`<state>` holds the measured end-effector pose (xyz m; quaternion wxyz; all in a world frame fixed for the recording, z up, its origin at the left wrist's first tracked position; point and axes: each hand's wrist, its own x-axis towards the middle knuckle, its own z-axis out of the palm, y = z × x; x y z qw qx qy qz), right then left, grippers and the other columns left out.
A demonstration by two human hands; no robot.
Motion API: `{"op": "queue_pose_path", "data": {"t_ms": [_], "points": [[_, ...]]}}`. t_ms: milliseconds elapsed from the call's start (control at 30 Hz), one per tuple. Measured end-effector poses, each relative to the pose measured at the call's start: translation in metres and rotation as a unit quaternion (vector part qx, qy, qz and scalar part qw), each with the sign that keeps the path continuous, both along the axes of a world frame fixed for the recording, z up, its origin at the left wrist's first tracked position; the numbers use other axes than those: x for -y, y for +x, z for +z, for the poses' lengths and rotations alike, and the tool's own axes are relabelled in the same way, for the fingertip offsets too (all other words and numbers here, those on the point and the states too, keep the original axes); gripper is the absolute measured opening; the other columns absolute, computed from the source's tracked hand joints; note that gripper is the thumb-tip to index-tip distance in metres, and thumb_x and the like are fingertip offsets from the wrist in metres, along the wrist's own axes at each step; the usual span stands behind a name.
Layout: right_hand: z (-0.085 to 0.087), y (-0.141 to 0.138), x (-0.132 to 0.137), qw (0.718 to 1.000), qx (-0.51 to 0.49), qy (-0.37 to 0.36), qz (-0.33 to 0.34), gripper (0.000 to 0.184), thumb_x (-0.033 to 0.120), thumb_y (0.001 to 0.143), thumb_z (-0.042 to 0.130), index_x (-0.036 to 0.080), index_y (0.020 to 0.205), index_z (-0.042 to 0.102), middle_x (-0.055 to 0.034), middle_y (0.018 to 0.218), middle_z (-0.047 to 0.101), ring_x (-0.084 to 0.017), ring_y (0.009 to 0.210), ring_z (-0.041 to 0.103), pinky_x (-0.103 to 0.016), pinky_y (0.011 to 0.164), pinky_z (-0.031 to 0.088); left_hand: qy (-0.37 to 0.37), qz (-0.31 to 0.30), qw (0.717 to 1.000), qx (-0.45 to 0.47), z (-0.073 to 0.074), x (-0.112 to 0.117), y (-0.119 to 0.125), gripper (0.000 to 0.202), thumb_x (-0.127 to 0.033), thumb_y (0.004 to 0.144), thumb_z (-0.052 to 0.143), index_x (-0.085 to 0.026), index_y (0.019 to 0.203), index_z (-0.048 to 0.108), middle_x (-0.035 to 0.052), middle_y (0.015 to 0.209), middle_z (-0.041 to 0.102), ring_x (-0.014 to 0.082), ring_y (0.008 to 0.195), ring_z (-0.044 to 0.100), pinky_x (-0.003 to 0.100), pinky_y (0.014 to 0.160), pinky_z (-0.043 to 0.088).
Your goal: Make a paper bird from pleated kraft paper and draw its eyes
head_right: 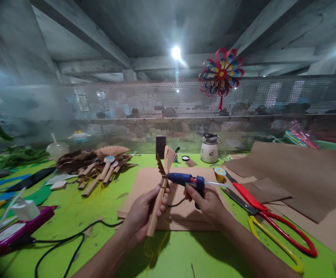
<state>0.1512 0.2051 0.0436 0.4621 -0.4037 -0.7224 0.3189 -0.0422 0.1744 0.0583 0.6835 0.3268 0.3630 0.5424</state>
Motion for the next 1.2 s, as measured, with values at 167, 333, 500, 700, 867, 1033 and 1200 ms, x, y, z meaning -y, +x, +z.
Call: {"op": "queue_pose_path", "data": {"t_ms": [167, 333, 500, 700, 867, 1033, 1200], "points": [[0.002, -0.001, 0.003, 1.000, 0.008, -0.002, 0.008, 0.042, 0.049, 0.092, 0.047, 0.014, 0.077, 0.066, -0.0059, 0.073, 0.067, -0.018, 0.071, 0.061, -0.029, 0.067, 0.047, -0.022, 0.004, 1.000, 0.009, 0.003, 0.000, -0.002, 0.022, -0.024, 0.090, 0.047, -0.008, 0.085, 0.061, 0.0017, 0.060, 0.053, 0.0057, 0.044, 0.047, 0.014, 0.041, 0.034], [-0.001, 0.000, 0.003, 1.000, 0.016, -0.011, 0.017, 0.041, 0.049, 0.092, 0.047, 0.014, 0.077, 0.066, -0.0057, 0.073, 0.066, -0.016, 0.066, 0.058, -0.027, 0.058, 0.044, -0.019, -0.002, 0.999, 0.027, 0.003, -0.001, -0.004, 0.021, -0.025, 0.090, 0.047, -0.009, 0.086, 0.060, 0.0014, 0.060, 0.053, 0.0056, 0.044, 0.047, 0.014, 0.040, 0.033], [0.000, 0.002, 0.005, 1.000, -0.015, -0.009, 0.016, 0.041, 0.049, 0.090, 0.050, 0.014, 0.078, 0.068, -0.0062, 0.073, 0.067, -0.015, 0.064, 0.057, -0.026, 0.056, 0.043, -0.006, -0.005, 1.000, 0.029, 0.003, -0.002, -0.005, 0.021, -0.025, 0.090, 0.048, -0.008, 0.087, 0.061, 0.0019, 0.060, 0.054, 0.0063, 0.044, 0.048, 0.014, 0.040, 0.034], [0.004, 0.004, 0.009, 0.999, -0.043, -0.024, 0.012, 0.041, 0.050, 0.088, 0.053, 0.013, 0.081, 0.069, -0.0076, 0.074, 0.067, -0.015, 0.064, 0.057, -0.025, 0.053, 0.042, 0.014, -0.001, 1.000, 0.007, 0.000, -0.002, -0.003, 0.022, -0.025, 0.090, 0.047, -0.008, 0.088, 0.061, 0.0020, 0.060, 0.055, 0.0066, 0.045, 0.049, 0.014, 0.040, 0.035], [-0.003, 0.003, 0.004, 0.999, -0.041, -0.012, -0.027, 0.043, 0.052, 0.086, 0.055, 0.013, 0.081, 0.072, -0.0083, 0.072, 0.068, -0.017, 0.064, 0.059, -0.026, 0.052, 0.043, 0.011, -0.008, 1.000, 0.002, -0.002, -0.001, -0.002, 0.023, -0.026, 0.090, 0.048, -0.007, 0.088, 0.061, 0.0022, 0.062, 0.056, 0.0062, 0.045, 0.049, 0.014, 0.040, 0.035], [-0.009, 0.004, 0.002, 0.999, -0.032, -0.014, -0.031, 0.043, 0.053, 0.085, 0.056, 0.012, 0.083, 0.072, -0.0076, 0.071, 0.068, -0.015, 0.058, 0.055, -0.025, 0.049, 0.043, -0.012, -0.006, 1.000, 0.014, 0.001, 0.000, -0.002, 0.024, -0.024, 0.091, 0.046, -0.007, 0.087, 0.061, 0.0018, 0.060, 0.054, 0.0058, 0.044, 0.048, 0.014, 0.040, 0.035], [-0.008, 0.004, 0.002, 1.000, -0.012, 0.007, -0.022, 0.041, 0.051, 0.087, 0.054, 0.014, 0.083, 0.072, -0.0085, 0.073, 0.069, -0.017, 0.061, 0.059, -0.026, 0.051, 0.046, -0.020, 0.000, 0.999, 0.026, 0.003, -0.002, -0.003, 0.023, -0.023, 0.091, 0.045, -0.007, 0.086, 0.061, 0.0015, 0.059, 0.054, 0.0059, 0.043, 0.048, 0.014, 0.038, 0.034]]}}
